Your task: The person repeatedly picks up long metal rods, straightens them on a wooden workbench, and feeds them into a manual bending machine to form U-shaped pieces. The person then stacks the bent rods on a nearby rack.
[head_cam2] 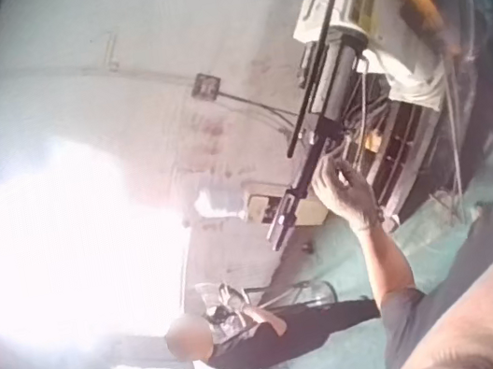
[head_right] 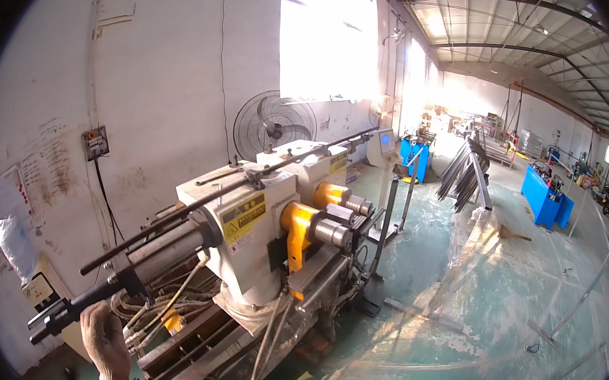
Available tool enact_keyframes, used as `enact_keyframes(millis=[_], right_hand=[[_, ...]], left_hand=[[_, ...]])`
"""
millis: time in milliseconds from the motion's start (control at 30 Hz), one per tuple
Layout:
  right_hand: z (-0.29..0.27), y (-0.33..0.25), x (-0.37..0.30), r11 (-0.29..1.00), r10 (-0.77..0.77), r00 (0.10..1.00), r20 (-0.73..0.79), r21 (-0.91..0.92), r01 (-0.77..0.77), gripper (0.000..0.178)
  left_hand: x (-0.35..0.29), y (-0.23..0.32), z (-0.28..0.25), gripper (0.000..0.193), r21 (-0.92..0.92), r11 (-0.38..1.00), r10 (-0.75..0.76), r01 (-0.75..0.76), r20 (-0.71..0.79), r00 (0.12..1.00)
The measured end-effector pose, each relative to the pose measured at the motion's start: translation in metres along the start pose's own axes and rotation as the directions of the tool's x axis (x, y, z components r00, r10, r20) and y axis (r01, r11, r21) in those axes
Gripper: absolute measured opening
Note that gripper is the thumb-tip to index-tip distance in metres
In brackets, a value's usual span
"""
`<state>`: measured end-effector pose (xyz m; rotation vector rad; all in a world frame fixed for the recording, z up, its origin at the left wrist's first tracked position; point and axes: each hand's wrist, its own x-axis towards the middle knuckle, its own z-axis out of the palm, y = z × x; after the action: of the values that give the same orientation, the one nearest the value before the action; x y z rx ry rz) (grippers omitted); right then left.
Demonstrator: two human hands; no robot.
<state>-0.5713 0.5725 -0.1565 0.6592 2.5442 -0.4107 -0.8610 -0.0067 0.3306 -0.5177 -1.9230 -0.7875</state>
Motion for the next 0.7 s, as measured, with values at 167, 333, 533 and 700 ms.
enact_keyframes(millis=[167,333,533,700], right_hand=[[0.085,0.021,-0.057,0.993,0.006,0.917,0.398,-0.113,0.042,0.034],[0.089,-0.041,-0.09,0.92,0.238,0.859,0.453,0.178,-0.349,0.045],[0.028,-0.129,-0.001,0.909,0.315,0.945,0.089,0.259,-0.328,0.053],[-0.095,-0.219,0.024,0.736,0.358,0.933,0.026,0.607,-0.3,0.065]], left_hand=[[0.077,-0.11,0.027,0.036,0.186,0.983,0.015,-0.01,-0.025,1.0],[0.08,-0.174,0.088,0.043,0.325,0.944,0.053,-0.05,-0.002,0.999],[0.09,-0.151,0.079,0.014,0.34,0.94,0.036,-0.014,-0.059,0.998],[0.085,-0.203,0.093,0.041,0.426,0.905,0.062,0.021,-0.18,0.982]])
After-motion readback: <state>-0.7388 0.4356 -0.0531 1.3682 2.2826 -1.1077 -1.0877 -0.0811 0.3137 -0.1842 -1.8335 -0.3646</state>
